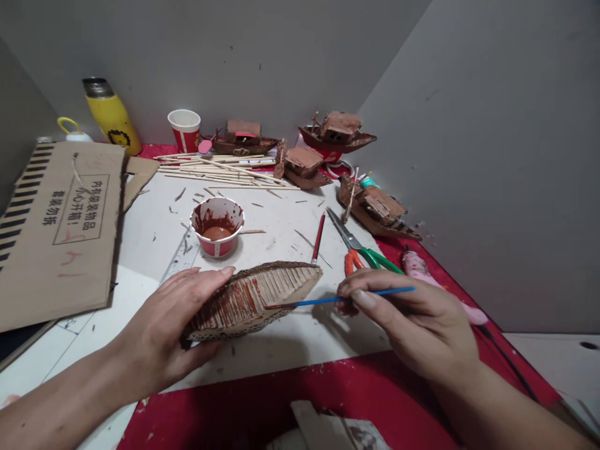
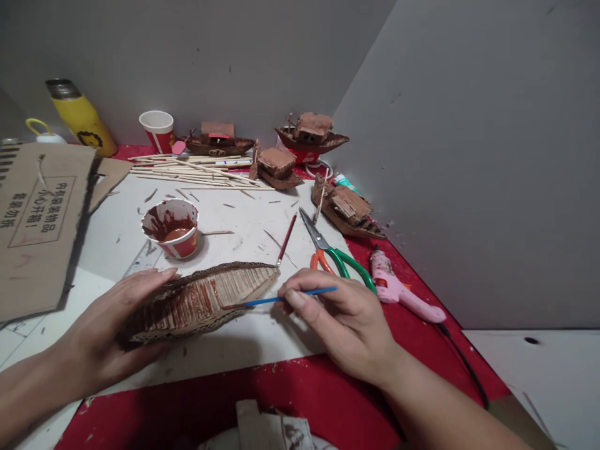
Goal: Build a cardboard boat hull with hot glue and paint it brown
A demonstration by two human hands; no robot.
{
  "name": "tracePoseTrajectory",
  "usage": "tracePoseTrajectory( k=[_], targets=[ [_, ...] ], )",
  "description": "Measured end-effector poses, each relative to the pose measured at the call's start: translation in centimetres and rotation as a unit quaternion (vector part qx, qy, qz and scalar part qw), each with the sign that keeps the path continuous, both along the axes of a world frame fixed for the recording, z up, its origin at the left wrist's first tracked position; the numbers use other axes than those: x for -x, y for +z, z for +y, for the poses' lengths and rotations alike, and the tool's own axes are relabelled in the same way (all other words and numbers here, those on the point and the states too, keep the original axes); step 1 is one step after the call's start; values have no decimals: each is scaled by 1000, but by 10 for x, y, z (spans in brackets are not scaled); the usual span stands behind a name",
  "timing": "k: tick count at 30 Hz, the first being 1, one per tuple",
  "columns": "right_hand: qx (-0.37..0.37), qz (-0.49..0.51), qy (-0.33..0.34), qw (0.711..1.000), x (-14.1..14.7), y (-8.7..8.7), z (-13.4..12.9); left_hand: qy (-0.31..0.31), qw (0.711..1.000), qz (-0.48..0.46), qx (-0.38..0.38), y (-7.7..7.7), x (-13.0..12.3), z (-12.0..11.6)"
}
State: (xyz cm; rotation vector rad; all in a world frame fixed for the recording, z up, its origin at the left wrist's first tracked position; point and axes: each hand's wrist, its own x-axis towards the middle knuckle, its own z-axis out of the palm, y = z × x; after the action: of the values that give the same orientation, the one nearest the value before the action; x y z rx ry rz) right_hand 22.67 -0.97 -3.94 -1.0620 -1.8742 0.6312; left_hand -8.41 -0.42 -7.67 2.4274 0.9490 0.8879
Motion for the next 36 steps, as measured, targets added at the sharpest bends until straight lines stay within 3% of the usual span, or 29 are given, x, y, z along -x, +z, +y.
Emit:
tracePoseTrajectory(
  k=[8,15,27,36],
  targets=[
    [-4,18,5,1000,1,-10,1,-4,1000,-3,-3,-2,-1,-2],
    [11,-14,47,999,-2,0,-1,-6,1000,-7,5,-3,-1,-2],
    [-12,37,-45,998,-1,-11,3,-21,1000,19,-10,-1,-2,-4],
    [-18,2,-3,1000,-8,-5,-5,-20,1000,15,-9,-3,-2,-4]
  ],
)
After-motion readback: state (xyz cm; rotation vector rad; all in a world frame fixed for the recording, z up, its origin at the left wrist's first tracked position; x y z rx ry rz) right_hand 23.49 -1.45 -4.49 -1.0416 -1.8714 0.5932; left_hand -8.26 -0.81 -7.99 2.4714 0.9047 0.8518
